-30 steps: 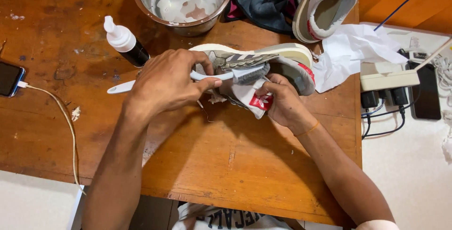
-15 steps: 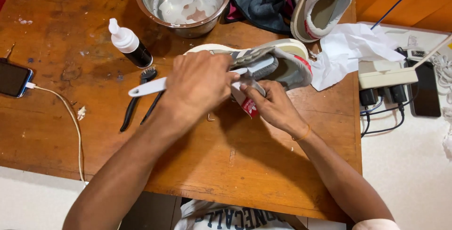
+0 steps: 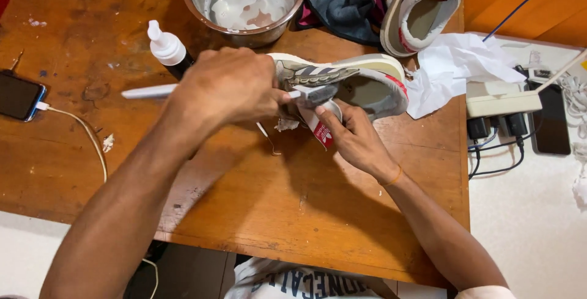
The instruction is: The person cleans a grey and white sneaker on a wooden table. They use a white brush dipped in a soapy water mixture to scrub the shoe's upper and tongue, then wipe the area with a white cloth. The person also uses a small metal tool to pick at the shoe's interior lining.
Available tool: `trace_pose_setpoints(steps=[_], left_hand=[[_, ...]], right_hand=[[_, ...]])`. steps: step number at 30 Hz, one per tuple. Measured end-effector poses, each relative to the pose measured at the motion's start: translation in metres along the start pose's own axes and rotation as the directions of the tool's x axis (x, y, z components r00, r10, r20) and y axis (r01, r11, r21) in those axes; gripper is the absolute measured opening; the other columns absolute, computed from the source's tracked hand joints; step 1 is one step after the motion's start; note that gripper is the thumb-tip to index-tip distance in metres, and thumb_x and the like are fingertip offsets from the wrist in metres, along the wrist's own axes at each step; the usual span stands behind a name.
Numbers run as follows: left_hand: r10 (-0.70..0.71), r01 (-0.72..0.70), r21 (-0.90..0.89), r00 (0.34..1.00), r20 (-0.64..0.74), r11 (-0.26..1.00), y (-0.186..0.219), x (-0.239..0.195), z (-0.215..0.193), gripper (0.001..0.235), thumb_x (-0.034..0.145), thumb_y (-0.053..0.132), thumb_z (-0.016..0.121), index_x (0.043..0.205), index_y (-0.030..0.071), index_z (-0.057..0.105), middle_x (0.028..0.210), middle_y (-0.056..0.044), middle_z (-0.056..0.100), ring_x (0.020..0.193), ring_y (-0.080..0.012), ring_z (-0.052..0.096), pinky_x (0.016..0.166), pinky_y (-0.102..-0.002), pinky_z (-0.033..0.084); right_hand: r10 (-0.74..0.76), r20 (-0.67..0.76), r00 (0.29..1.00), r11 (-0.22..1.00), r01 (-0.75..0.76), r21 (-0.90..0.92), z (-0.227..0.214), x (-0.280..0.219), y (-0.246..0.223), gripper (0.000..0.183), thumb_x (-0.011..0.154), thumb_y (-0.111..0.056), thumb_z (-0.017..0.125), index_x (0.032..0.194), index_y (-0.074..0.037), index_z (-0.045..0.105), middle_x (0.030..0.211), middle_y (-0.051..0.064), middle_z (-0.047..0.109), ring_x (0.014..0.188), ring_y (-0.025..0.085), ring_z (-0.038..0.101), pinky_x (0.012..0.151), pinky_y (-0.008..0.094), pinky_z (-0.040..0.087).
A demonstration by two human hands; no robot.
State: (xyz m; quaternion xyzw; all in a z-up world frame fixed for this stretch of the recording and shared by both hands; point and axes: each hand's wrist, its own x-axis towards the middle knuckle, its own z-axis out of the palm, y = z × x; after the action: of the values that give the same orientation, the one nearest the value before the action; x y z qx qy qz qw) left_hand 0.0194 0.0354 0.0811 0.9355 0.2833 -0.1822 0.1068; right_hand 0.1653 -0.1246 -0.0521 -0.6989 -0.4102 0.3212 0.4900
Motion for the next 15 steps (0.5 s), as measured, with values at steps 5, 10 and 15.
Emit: trace_pose_setpoints(steps=[5, 10, 15], left_hand=[[0.088, -0.093, -0.052, 0.992, -0.086, 0.994, 0.010, 0.028, 0.019, 0.034, 0.095, 0.037, 0.063, 0.093, 0.008, 0.081, 0.087, -0.021, 0.076, 0.095, -0.0423, 0.075, 0.087, -0.056, 0.056], [0.013, -0.015, 0.054, 1.000, 0.026, 0.998, 0.005, 0.016, -0.002, 0.031, 0.093, 0.034, 0.066, 0.092, 0.007, 0.082, 0.088, -0.023, 0.078, 0.097, -0.0426, 0.075, 0.090, -0.056, 0.055], [0.180, -0.179, 0.019, 0.977, -0.113, 0.984, 0.017, 0.036, 0.015, 0.031, 0.085, 0.034, 0.074, 0.100, 0.008, 0.079, 0.090, -0.021, 0.077, 0.097, -0.0425, 0.075, 0.087, -0.057, 0.056]], right_hand=[[-0.055, 0.006, 0.998, 0.997, 0.055, -0.060, 0.002, 0.000, -0.012, 0.036, 0.103, -0.021, 0.058, 0.072, -0.006, 0.067, 0.068, 0.008, 0.065, 0.070, 0.015, 0.057, 0.071, 0.034, 0.051], [-0.083, 0.015, 0.996, 0.996, 0.084, -0.044, 0.005, -0.002, -0.001, 0.034, 0.103, -0.020, 0.058, 0.072, -0.007, 0.067, 0.070, 0.008, 0.064, 0.071, 0.013, 0.056, 0.072, 0.033, 0.051], [-0.040, 0.019, 0.999, 0.995, 0.041, -0.088, 0.007, -0.005, -0.015, 0.044, 0.105, -0.020, 0.055, 0.064, -0.005, 0.056, 0.064, 0.008, 0.054, 0.068, 0.018, 0.050, 0.068, 0.034, 0.047]])
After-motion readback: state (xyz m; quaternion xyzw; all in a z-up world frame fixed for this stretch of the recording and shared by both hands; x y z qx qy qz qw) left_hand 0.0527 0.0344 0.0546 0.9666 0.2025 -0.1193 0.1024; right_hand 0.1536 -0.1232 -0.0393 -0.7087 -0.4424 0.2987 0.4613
